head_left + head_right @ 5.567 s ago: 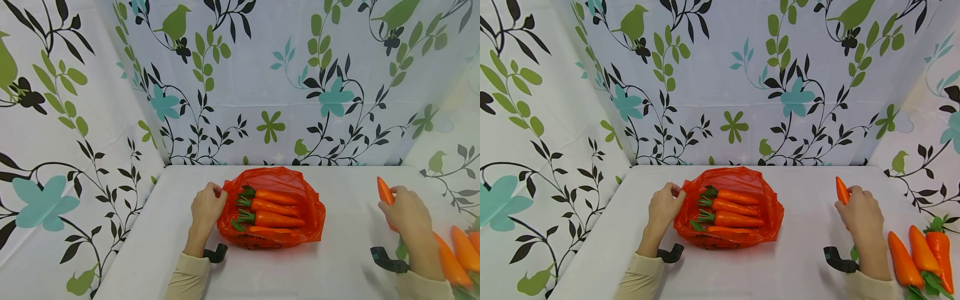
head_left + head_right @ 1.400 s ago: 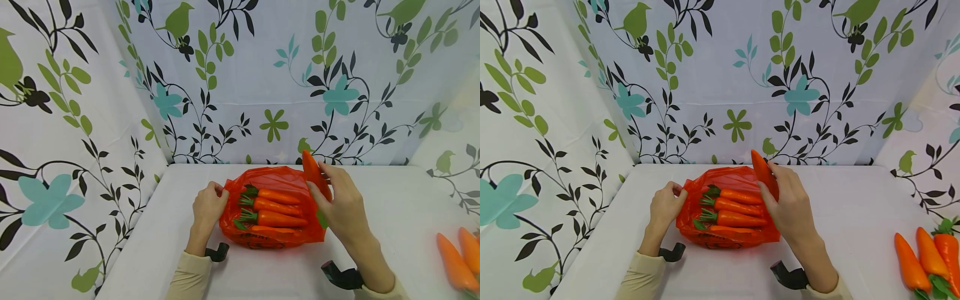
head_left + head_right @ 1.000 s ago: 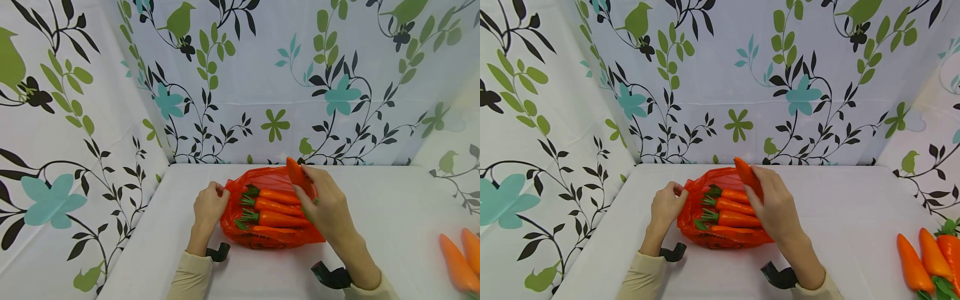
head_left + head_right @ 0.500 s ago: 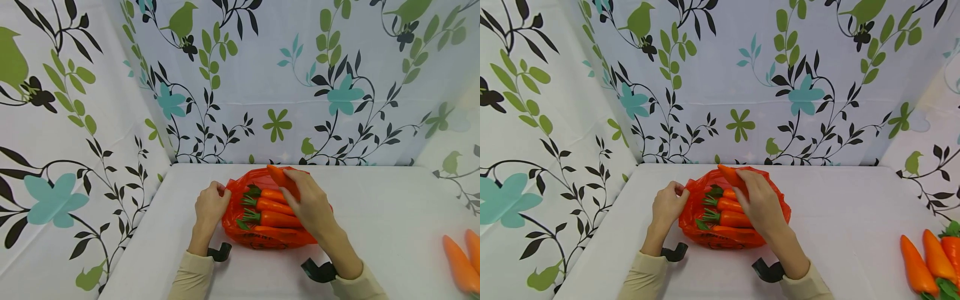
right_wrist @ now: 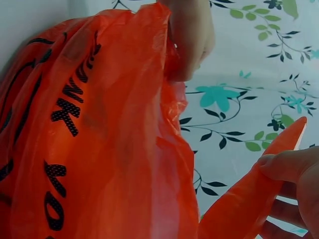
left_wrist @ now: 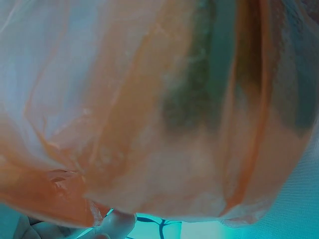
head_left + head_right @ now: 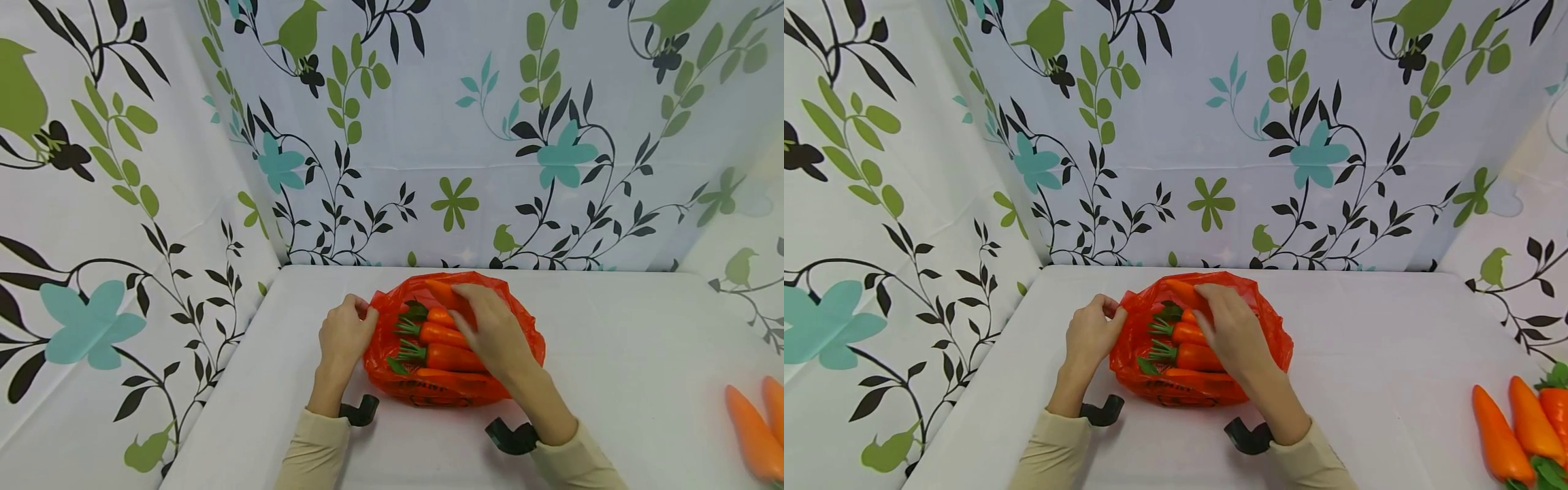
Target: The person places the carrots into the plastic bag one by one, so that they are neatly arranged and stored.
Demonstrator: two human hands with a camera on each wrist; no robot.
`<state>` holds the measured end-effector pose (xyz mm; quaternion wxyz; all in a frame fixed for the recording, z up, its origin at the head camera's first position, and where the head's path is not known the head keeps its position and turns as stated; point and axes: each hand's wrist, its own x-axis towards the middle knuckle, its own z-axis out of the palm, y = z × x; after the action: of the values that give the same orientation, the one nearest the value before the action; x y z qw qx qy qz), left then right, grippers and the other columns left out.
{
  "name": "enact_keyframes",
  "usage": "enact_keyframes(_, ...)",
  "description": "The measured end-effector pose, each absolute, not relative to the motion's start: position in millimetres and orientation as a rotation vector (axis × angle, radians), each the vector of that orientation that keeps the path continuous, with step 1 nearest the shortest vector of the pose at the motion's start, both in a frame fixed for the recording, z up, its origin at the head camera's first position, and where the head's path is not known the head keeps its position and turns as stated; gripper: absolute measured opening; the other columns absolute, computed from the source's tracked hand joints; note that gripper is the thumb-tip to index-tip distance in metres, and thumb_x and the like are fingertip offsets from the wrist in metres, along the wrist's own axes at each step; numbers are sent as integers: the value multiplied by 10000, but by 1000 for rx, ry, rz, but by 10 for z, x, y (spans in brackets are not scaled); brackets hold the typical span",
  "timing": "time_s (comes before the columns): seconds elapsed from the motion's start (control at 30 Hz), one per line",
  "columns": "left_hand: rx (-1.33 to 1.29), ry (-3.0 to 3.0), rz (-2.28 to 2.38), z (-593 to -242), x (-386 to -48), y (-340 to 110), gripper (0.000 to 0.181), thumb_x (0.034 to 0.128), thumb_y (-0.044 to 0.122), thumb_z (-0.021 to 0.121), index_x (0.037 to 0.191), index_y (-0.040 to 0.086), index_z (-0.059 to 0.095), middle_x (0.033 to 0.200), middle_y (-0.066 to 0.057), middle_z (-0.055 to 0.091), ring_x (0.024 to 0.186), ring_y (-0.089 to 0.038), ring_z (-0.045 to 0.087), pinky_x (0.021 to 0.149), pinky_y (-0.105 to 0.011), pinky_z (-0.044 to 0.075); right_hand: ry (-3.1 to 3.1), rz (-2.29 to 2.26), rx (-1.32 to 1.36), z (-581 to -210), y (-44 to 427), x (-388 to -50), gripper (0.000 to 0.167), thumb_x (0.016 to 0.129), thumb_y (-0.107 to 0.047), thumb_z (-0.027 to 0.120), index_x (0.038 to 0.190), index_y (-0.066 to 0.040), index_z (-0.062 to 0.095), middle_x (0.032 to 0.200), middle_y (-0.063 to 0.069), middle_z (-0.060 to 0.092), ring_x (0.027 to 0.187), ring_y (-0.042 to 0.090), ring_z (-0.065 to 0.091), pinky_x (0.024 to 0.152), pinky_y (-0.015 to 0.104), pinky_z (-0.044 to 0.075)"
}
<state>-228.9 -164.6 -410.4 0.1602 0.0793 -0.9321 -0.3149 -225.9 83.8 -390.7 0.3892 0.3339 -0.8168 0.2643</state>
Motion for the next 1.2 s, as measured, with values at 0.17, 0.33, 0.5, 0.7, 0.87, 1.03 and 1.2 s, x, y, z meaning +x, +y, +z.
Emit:
enact_keyframes(0.17, 222, -2660, -896, -4105, -2292, -1649, 241, 928, 282, 588, 1011, 67, 659, 867, -97, 715, 663, -207, 598, 669, -387, 582, -2104, 660, 869, -3958, 811, -2281, 486, 770, -39, 829, 1207, 12, 621, 1132, 154, 687, 1053, 293, 670, 915, 427, 573)
enact_keyframes(0.33, 229, -2662, -892, -4115, -2298, -1653, 241, 926, 284, 586, 1009, 70, 659, 862, -93, 715, 664, -205, 597, 666, -382, 579, -2126, 637, 873, -4025, 782, -2315, 491, 766, -52, 836, 1210, -9, 629, 1143, 137, 695, 1067, 283, 670, 922, 419, 571)
enact_keyframes(0.5, 227, -2657, -894, -4120, -2303, -1655, 240, 925, 286, 583, 1005, 74, 661, 858, -89, 714, 660, -203, 596, 659, -380, 578, -2167, 608, 861, -4086, 772, -2349, 478, 778, -59, 828, 1213, -21, 636, 1155, 129, 699, 1076, 282, 667, 941, 418, 563)
enact_keyframes(0.7, 221, -2655, -892, -4114, -2299, -1654, 237, 924, 281, 581, 999, 70, 661, 857, -93, 716, 660, -205, 600, 654, -384, 576, -2239, 576, 850, -4164, 768, -2392, 466, 794, -61, 815, 1226, -40, 641, 1172, 128, 698, 1107, 291, 661, 977, 447, 545)
enact_keyframes(0.87, 217, -2653, -896, -4108, -2294, -1652, 233, 923, 278, 587, 996, 69, 660, 857, -95, 715, 668, -209, 601, 659, -385, 577, -2277, 576, 836, -4221, 766, -2425, 461, 804, -64, 807, 1234, -51, 644, 1181, 121, 697, 1130, 295, 656, 991, 475, 534)
enact_keyframes(1.03, 216, -2651, -898, -4115, -2295, -1651, 231, 922, 275, 583, 991, 70, 662, 849, -91, 713, 655, -204, 594, 638, -373, 566, -2300, 584, 838, -4281, 771, -2463, 457, 802, -48, 803, 1233, -53, 651, 1172, 115, 698, 1128, 295, 654, 983, 481, 536)
enact_keyframes(1.2, 214, -2645, -897, -4118, -2295, -1652, 232, 921, 276, 586, 990, 69, 662, 843, -93, 714, 644, -200, 593, 625, -366, 567, -2327, 591, 834, -4349, 779, -2505, 440, 817, -53, 792, 1236, -53, 656, 1180, 118, 694, 1138, 299, 645, 986, 496, 530)
